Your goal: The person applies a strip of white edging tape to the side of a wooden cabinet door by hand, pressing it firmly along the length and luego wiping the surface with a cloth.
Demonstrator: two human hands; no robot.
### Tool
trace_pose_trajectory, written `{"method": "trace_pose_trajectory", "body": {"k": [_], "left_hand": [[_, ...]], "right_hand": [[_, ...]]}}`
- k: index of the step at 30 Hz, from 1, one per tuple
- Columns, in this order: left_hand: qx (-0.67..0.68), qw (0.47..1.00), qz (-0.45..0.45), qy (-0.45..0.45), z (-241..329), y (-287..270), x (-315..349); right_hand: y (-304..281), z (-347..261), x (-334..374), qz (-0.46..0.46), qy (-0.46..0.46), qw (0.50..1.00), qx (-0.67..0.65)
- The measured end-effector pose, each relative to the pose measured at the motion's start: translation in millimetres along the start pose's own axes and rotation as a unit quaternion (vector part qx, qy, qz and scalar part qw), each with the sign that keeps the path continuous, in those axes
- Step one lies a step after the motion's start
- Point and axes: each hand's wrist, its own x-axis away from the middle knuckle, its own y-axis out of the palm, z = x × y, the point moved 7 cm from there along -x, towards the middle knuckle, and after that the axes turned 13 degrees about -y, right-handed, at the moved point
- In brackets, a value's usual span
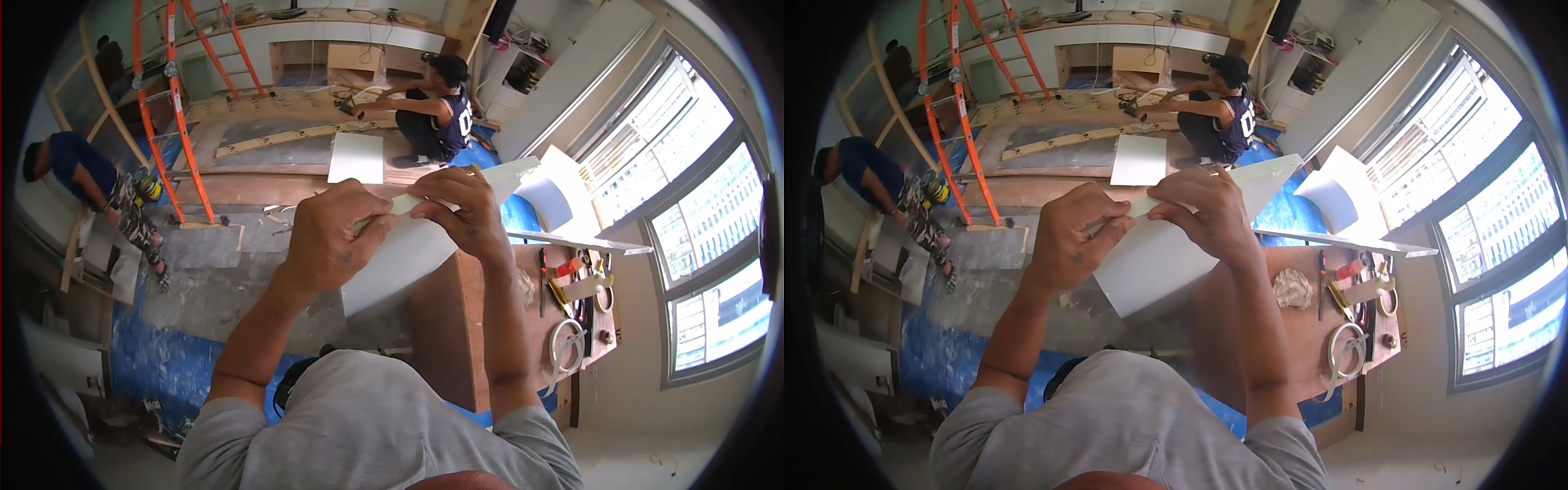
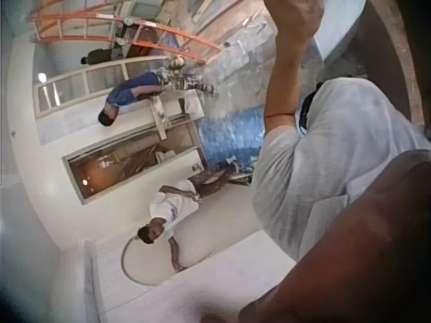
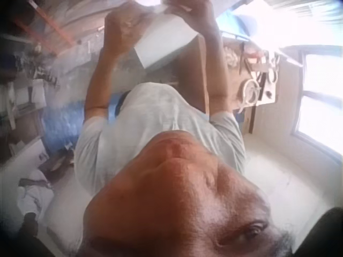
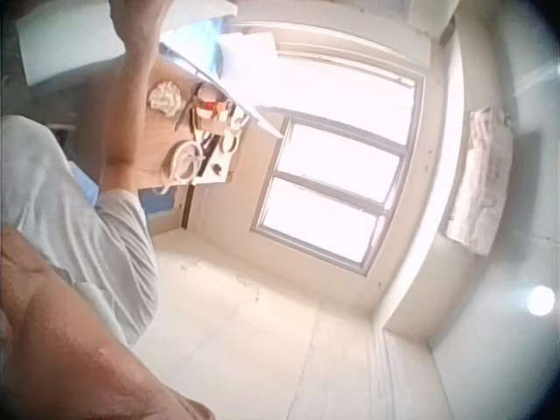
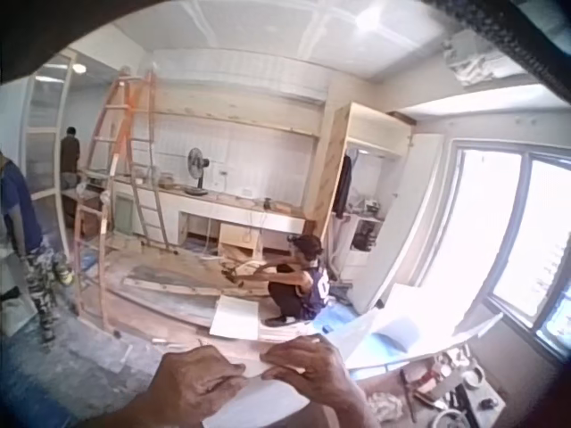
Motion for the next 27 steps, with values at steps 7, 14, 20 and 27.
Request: {"method": "trace_pose_trajectory", "body": {"k": [7,14,20,27], "left_hand": [[-0.011,0.999,0.015,0.038,6,2,4],[-0.091,0.992,0.023,0.079,5,0,5],[-0.058,0.992,0.037,0.102,-1,-4,5],[-0.031,0.994,0.028,0.101,1,3,9]], "right_hand": [[-1,2,9,-0.025,0.050,0.998,-0.001],[0,14,12,0.008,0.123,0.992,0.007],[-20,32,21,-0.008,0.064,0.989,0.133],[-48,55,49,0.021,0.105,0.983,0.149]]}}
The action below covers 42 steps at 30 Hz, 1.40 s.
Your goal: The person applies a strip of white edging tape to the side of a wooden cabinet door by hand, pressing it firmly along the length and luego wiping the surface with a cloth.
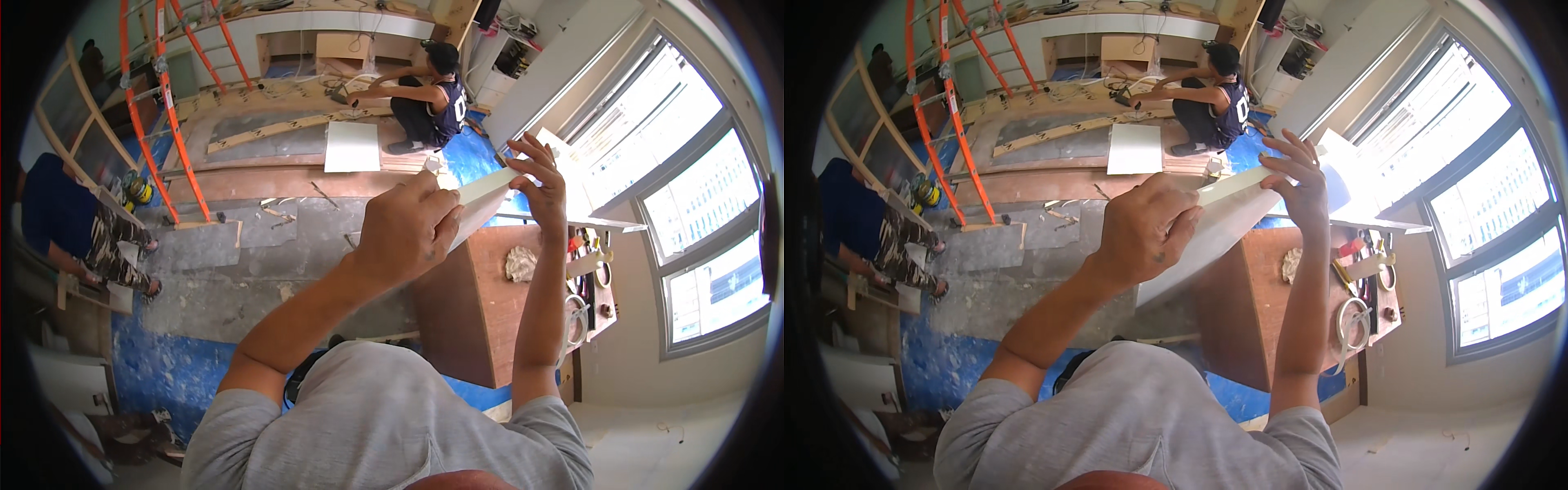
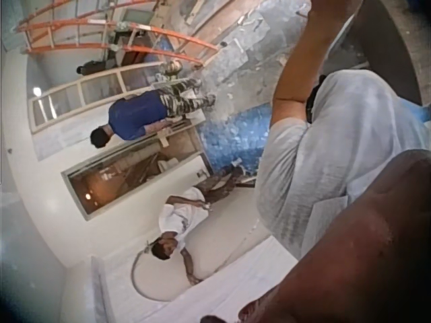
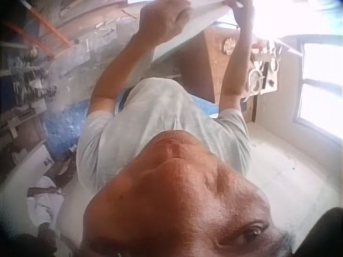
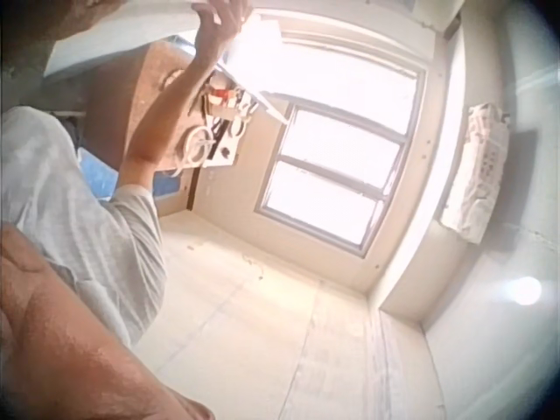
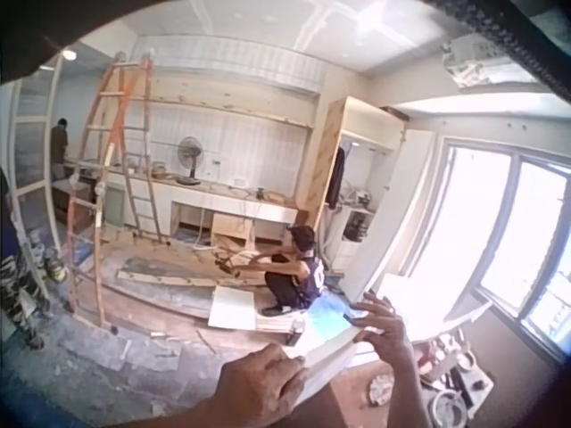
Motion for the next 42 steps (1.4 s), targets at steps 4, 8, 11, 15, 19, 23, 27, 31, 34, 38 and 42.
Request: {"method": "trace_pose_trajectory", "body": {"k": [4,8,11,15,19,23,27,31,34,38,42], "left_hand": [[0.020,0.999,-0.020,0.015,4,2,2],[0.067,0.995,-0.070,0.002,6,0,6],[0.099,0.991,-0.091,-0.006,5,-5,6],[0.144,0.989,-0.029,0.011,-7,-5,16],[0.140,0.990,0.011,0.028,-13,-8,19],[0.132,0.990,0.020,0.045,-12,-4,20],[0.120,0.992,0.016,0.039,-10,-3,19],[0.119,0.993,-0.014,-0.005,-9,-5,14],[0.123,0.992,-0.013,-0.014,-13,-3,13],[0.144,0.989,0.007,-0.016,-17,-4,14],[0.134,0.990,0.029,-0.013,-17,-5,18]], "right_hand": [[-20,42,33,0.060,0.060,0.996,-0.003],[-29,47,47,0.109,0.087,0.988,-0.063],[-29,46,49,0.114,0.104,0.984,-0.085],[-24,28,50,0.126,0.117,0.985,-0.017],[-4,-23,41,0.170,0.088,0.978,0.082],[34,-80,30,0.130,-0.016,0.984,0.118],[53,-79,35,0.133,-0.014,0.981,0.139],[59,-74,36,0.173,-0.009,0.982,0.079],[56,-74,32,0.222,0.012,0.974,0.048],[53,-78,28,0.248,0.030,0.968,0.020],[62,-79,30,0.285,0.019,0.957,0.044]]}}
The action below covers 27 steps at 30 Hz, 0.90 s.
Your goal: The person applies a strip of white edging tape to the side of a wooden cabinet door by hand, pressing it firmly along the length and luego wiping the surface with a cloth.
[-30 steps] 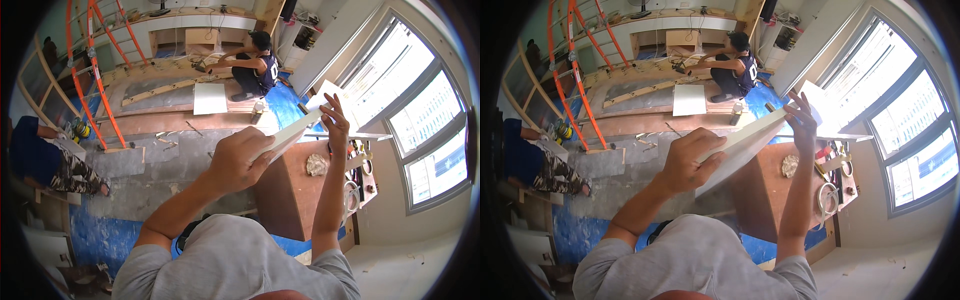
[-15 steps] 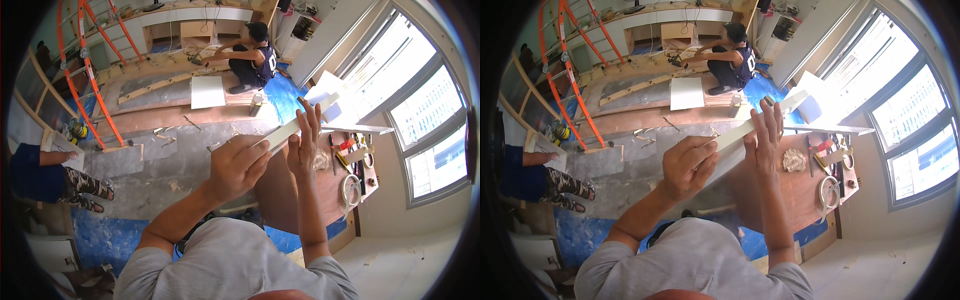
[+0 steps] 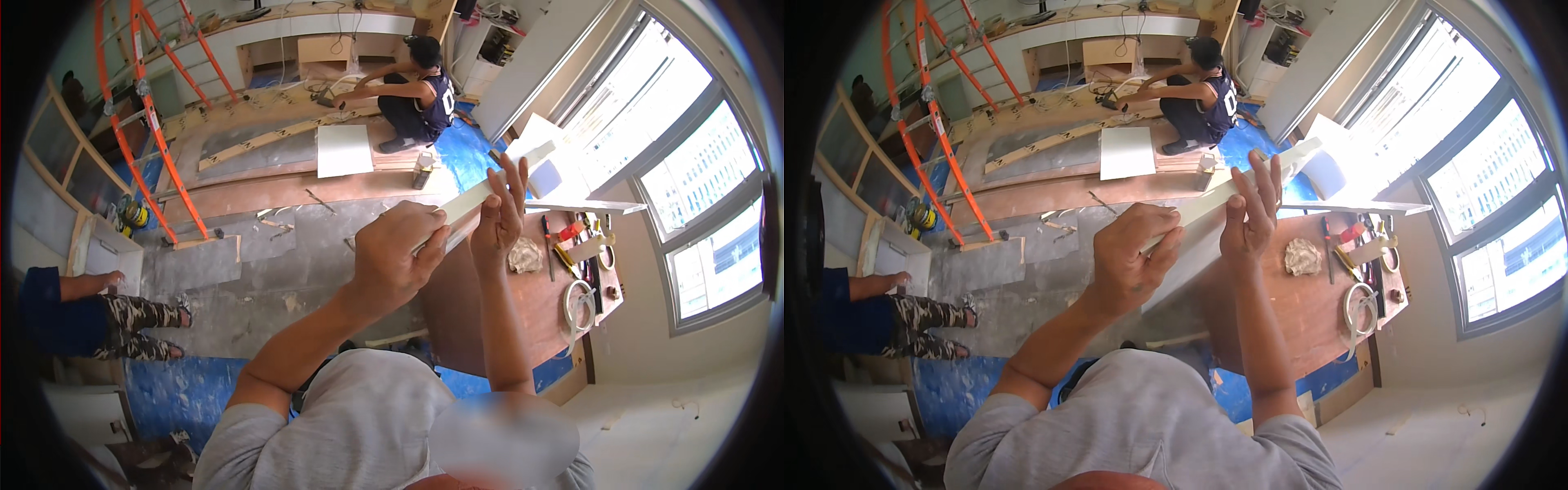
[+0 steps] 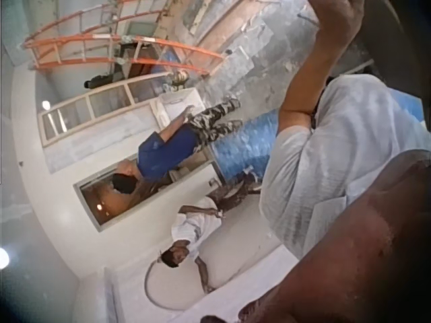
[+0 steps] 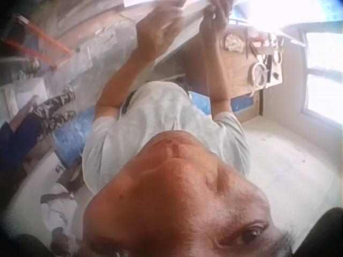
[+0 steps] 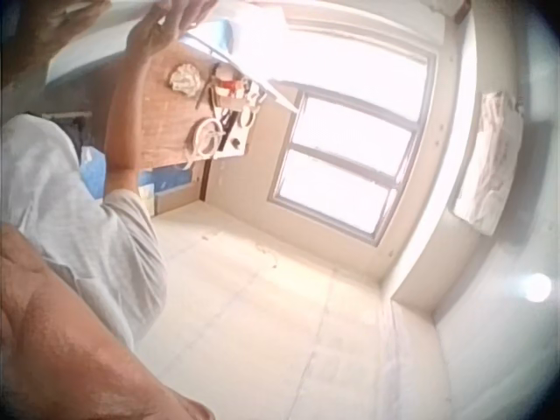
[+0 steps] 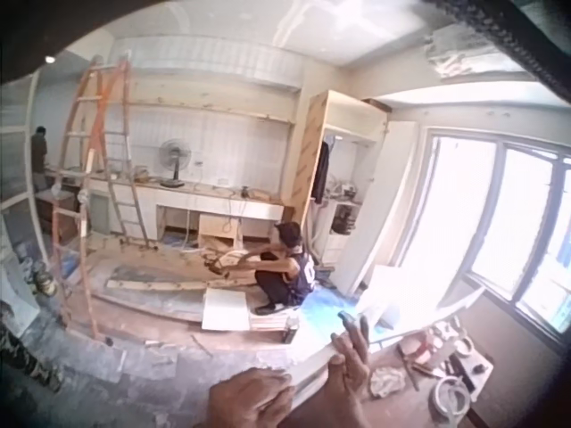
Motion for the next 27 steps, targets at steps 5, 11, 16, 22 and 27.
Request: {"method": "trace_pose_trajectory", "body": {"k": [5,11,16,22,27], "left_hand": [[-0.020,1.000,0.004,0.024,1,-1,3],[0.038,0.999,0.014,0.034,-8,3,4],[0.040,0.998,0.005,0.040,-5,2,7],[0.010,0.999,0.006,0.035,-8,2,7],[0.002,1.000,0.003,0.028,-12,0,7]], "right_hand": [[7,1,15,0.055,-0.008,0.998,0.021],[5,6,8,0.015,0.006,1.000,-0.008],[1,1,9,0.031,0.002,1.000,0.006],[4,6,15,0.026,0.004,1.000,0.001],[5,8,19,0.015,0.005,1.000,0.003]]}}
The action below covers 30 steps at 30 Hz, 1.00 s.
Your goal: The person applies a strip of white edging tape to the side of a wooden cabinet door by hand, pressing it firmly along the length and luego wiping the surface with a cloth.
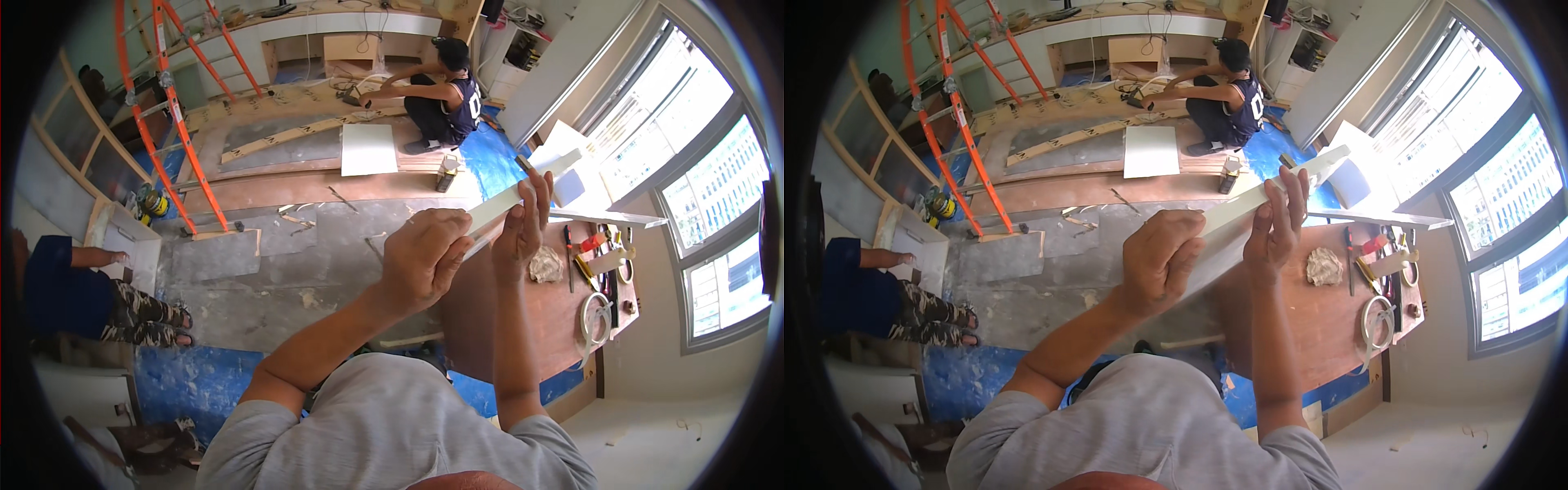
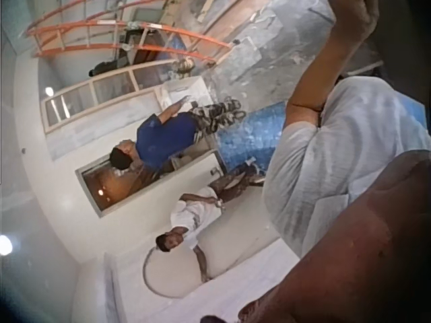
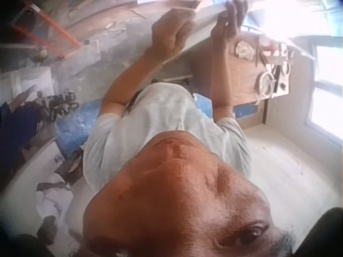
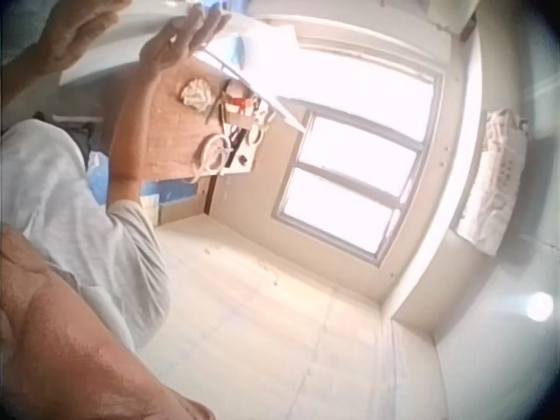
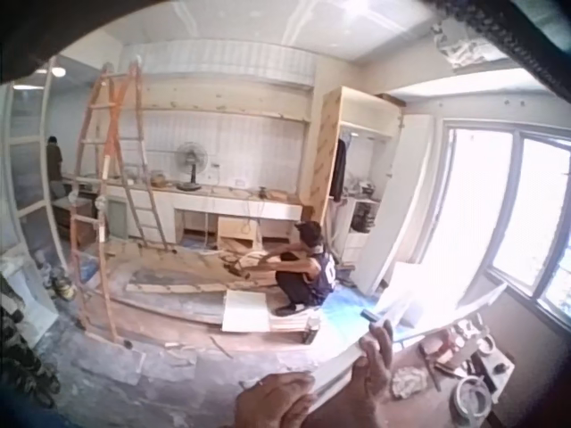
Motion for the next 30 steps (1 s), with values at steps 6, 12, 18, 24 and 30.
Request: {"method": "trace_pose_trajectory", "body": {"k": [6,12,18,24,30], "left_hand": [[-0.001,1.000,0.002,0.008,1.3,0.8,0.4],[-0.008,1.000,0.016,0.023,-0.5,3.2,-0.9],[-0.019,0.999,0.021,0.026,0.0,4.4,-1.2],[-0.033,0.999,0.021,0.017,-0.4,6.5,-0.4],[-0.021,0.999,0.016,0.022,-1.8,5.2,-1.2]], "right_hand": [[-1.2,1.1,0.7,-0.002,-0.020,1.000,0.017],[0.5,2.3,0.3,-0.019,-0.041,0.998,0.037],[1.8,-0.6,1.6,-0.023,-0.085,0.994,0.062],[1.1,0.8,1.5,-0.031,-0.087,0.994,0.055],[1.5,-0.3,2.0,-0.045,-0.067,0.995,0.064]]}}
